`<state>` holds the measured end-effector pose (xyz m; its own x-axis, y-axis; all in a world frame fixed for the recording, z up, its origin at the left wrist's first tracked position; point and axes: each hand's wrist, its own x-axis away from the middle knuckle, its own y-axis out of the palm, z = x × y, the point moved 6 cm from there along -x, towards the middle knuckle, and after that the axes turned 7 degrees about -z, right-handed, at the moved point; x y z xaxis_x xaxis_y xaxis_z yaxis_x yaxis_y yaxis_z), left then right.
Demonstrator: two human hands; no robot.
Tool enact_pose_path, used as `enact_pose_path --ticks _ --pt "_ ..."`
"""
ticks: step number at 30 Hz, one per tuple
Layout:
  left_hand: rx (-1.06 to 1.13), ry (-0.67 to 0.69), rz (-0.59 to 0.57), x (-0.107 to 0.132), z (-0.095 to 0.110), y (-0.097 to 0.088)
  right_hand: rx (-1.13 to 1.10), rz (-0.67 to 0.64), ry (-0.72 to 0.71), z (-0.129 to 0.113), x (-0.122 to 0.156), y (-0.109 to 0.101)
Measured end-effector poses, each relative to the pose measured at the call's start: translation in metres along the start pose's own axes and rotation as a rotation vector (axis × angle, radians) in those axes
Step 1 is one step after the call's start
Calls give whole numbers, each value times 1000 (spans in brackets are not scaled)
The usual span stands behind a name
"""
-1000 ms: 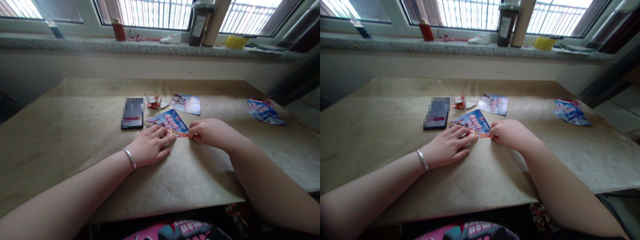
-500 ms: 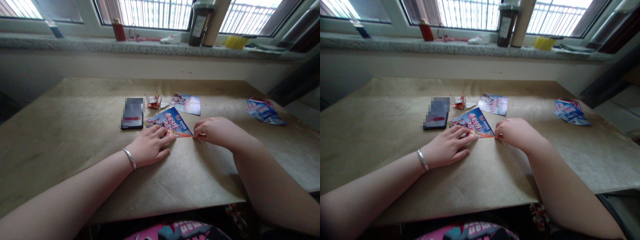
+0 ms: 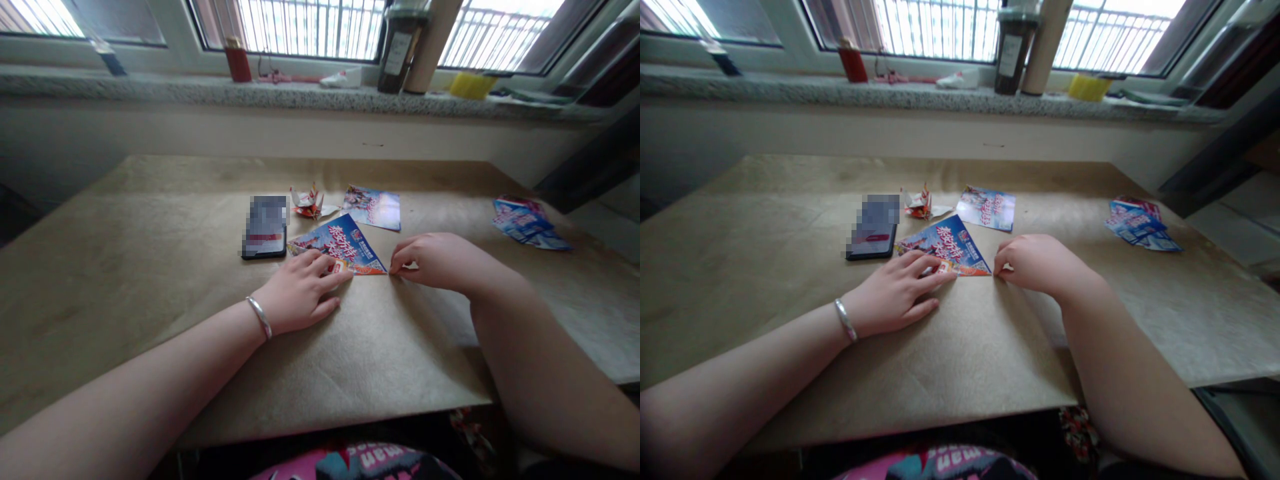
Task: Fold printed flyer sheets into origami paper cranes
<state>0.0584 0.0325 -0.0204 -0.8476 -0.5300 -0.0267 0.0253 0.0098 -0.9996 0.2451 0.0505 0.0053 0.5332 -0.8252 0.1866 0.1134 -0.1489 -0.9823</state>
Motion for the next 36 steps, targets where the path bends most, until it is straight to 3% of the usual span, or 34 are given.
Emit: enact_pose_path --ticks 5,10,19,27,36 --pt "2 4 8 1 1 -1 6 14 -44 -11 -3 -3" --pt "6 4 1 1 0 -2 35 131 -113 -27 -6 -8" --pt "-20 13 10 1 0 -1 -43 222 -286 -49 -18 3" --pt "-43 14 -1 0 1 -3 -142 200 -241 -48 -19 5" --pt "-146 41 64 -5 5 -9 -20 196 -152 -57 -20 -1"
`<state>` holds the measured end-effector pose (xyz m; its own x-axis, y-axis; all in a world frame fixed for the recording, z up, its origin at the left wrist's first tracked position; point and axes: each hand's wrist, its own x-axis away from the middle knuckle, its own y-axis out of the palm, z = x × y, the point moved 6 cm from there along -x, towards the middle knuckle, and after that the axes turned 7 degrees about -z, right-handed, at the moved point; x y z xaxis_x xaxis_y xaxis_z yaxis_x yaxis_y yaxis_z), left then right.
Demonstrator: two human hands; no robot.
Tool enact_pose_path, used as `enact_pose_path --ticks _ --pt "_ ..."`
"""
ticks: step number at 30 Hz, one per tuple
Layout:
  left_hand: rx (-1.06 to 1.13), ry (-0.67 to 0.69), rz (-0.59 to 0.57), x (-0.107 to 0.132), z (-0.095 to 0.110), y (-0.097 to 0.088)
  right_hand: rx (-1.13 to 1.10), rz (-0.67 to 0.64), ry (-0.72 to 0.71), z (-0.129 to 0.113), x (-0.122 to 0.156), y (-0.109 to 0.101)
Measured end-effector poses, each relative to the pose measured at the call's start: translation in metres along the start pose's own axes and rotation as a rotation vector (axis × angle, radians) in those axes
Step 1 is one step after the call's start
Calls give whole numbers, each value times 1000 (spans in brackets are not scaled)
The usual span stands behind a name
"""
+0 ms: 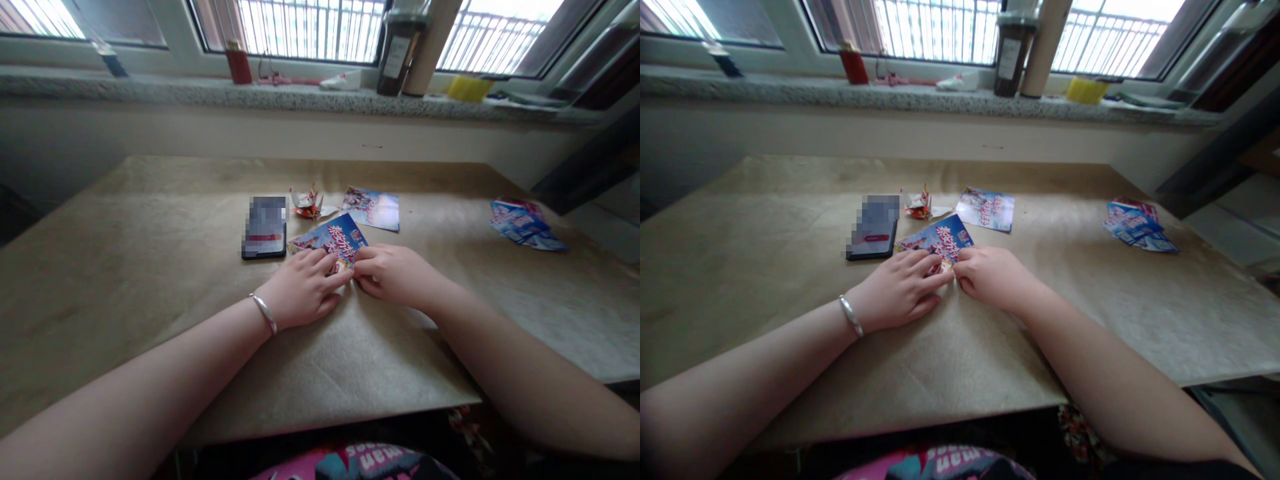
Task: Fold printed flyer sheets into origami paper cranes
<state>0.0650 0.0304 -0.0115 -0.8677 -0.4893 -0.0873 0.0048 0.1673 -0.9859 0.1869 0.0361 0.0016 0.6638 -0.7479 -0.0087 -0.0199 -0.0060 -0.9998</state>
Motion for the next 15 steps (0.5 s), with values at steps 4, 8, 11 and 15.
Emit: enact_pose_path --ticks 4,8,11,15 --pt "-23 6 10 0 -1 0 17 -10 18 0 1 0" --pt "-19 22 22 1 -4 0 11 -19 33 1 2 0" --pt "-32 60 46 3 -5 -3 13 -22 30 0 2 0" --pt "-53 100 75 3 -5 -7 11 -21 36 0 2 0"
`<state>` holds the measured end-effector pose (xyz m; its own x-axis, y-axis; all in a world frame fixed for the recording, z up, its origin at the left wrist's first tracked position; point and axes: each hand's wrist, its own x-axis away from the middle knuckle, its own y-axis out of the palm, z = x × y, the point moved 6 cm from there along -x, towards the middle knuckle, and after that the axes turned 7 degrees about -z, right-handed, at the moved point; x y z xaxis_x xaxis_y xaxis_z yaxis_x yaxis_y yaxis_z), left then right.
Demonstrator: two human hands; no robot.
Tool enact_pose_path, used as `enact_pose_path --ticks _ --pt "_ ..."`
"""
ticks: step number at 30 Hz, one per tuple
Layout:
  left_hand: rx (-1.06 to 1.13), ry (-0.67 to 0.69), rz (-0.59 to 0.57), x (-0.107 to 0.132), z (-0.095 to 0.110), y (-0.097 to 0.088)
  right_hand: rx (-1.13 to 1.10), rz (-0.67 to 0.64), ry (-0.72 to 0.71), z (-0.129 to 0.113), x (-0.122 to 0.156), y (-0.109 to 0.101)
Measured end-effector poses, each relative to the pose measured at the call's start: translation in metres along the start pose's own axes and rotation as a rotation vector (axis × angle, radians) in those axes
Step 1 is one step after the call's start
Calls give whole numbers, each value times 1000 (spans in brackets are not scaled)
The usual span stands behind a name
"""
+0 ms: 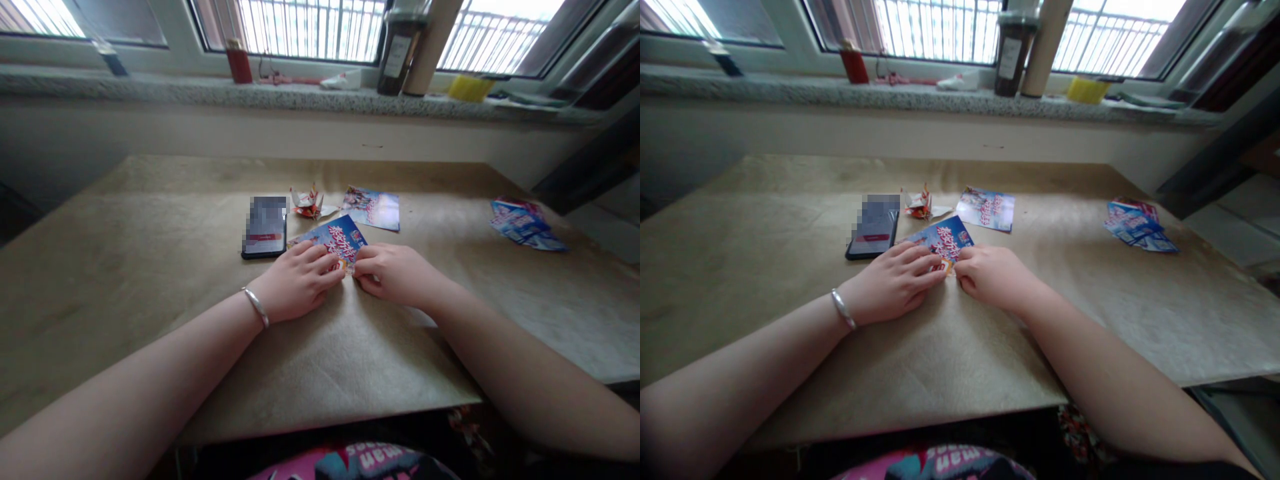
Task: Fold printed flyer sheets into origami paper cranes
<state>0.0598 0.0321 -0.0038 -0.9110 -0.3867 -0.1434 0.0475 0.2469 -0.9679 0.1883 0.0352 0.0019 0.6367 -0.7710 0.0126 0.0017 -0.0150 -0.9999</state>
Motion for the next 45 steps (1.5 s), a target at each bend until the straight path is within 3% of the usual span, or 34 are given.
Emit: enact_pose_path --ticks 11,32,45 --pt "-29 12 34 -1 -3 -12 -16 29 -5 0 0 0" --pt "104 -72 -210 13 -21 -11 -25 23 -11 1 0 1" --pt "157 -76 -263 18 -27 -11 -34 26 -17 3 2 1"
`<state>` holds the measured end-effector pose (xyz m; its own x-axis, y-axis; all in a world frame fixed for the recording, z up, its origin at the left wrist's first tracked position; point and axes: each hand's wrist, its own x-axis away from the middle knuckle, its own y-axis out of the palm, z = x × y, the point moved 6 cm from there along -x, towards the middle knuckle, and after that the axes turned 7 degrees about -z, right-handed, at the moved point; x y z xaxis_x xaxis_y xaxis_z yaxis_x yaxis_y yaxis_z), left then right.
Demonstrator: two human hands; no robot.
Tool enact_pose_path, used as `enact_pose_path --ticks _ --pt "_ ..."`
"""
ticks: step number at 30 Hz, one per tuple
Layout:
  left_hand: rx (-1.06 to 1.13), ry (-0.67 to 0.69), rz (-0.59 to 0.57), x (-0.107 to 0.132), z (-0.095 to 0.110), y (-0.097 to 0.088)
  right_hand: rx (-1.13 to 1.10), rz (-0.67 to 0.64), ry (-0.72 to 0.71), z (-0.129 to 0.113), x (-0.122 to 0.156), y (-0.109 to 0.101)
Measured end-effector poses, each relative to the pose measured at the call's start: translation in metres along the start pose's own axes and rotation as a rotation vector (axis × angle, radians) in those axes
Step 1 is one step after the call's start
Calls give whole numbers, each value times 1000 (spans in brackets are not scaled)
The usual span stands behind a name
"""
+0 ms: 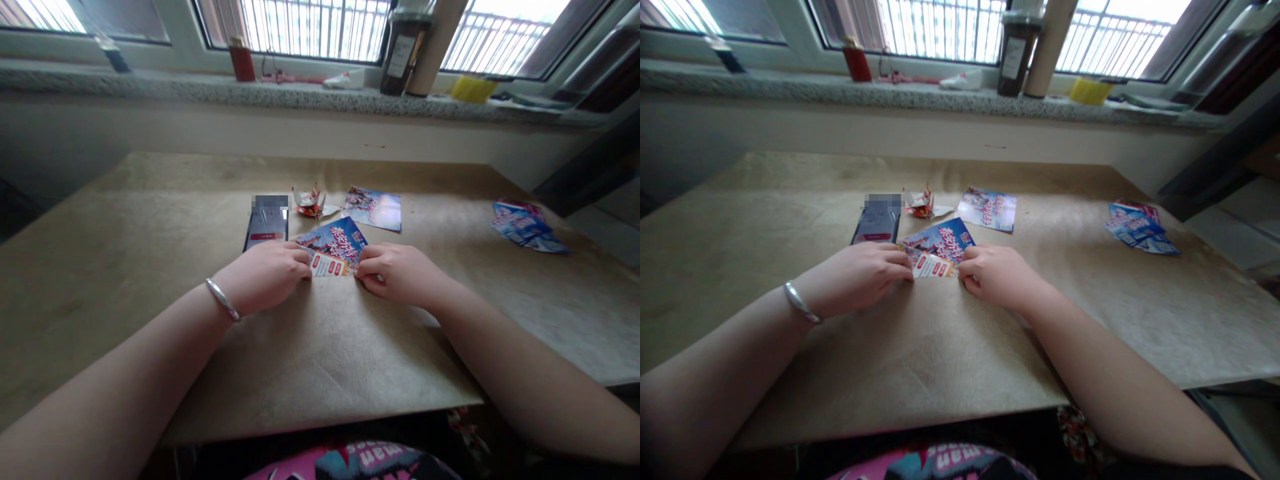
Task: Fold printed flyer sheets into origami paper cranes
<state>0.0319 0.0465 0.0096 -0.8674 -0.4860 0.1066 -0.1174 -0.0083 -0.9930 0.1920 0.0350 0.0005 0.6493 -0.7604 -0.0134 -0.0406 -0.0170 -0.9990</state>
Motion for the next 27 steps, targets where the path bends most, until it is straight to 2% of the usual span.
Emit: enact_pose_path --ticks 27 --pt "123 -49 2 3 0 -4 -1 -12 -25 4 2 1"
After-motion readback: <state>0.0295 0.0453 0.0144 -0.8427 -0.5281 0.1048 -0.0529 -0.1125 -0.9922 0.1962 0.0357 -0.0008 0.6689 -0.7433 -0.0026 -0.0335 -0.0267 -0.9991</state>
